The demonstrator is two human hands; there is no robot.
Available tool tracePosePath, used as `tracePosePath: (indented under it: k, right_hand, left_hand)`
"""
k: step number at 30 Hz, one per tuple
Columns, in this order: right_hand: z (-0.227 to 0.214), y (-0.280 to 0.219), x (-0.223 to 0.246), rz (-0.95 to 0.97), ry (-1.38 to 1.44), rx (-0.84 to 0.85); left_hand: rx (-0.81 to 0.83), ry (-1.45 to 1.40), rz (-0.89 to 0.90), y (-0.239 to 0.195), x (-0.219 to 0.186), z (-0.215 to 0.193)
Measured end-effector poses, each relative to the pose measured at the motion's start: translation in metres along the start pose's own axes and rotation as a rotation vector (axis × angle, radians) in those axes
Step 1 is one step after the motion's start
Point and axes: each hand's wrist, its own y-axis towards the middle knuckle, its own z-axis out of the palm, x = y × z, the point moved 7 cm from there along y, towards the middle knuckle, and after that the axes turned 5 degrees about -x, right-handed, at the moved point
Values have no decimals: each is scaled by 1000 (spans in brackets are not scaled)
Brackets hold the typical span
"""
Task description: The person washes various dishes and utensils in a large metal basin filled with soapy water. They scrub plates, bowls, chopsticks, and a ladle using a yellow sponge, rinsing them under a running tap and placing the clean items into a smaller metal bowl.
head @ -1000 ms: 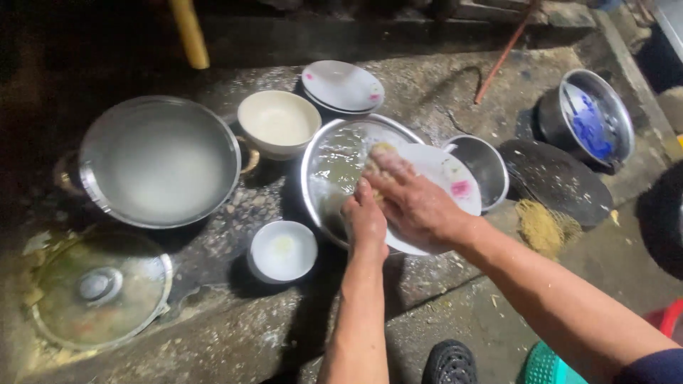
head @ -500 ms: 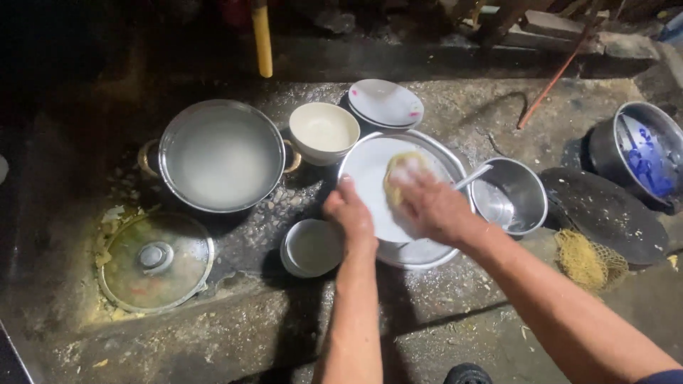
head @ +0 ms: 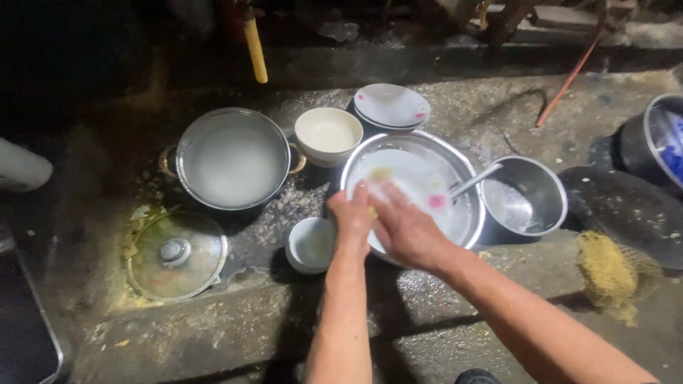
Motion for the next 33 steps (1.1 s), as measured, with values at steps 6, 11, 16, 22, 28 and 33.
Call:
tracePosePath:
  k: [6, 11, 16, 22, 28, 33]
  right_hand:
    - [-75, 42, -37, -104, -180, -238]
    - [-103, 34, -58, 532, 568, -92]
    - [-45, -6, -59, 950, 1401, -425]
    - [-2, -43, -100, 975, 1210, -697]
    - [-29, -40, -79, 980, 957, -572]
    - [11, -48, -79, 1059, 1563, -654]
  left_hand:
    - [217, 247, -20, -24, -20, -8]
    - [201, 254, 89, -17, -34, -16]
    - [-223, -234, 171, -23, -10, -7]
    - [-27, 212, 2, 41, 87, -3]
    - [156, 305, 129, 16, -39, -7]
    - [70, 199, -116, 26, 16, -21]
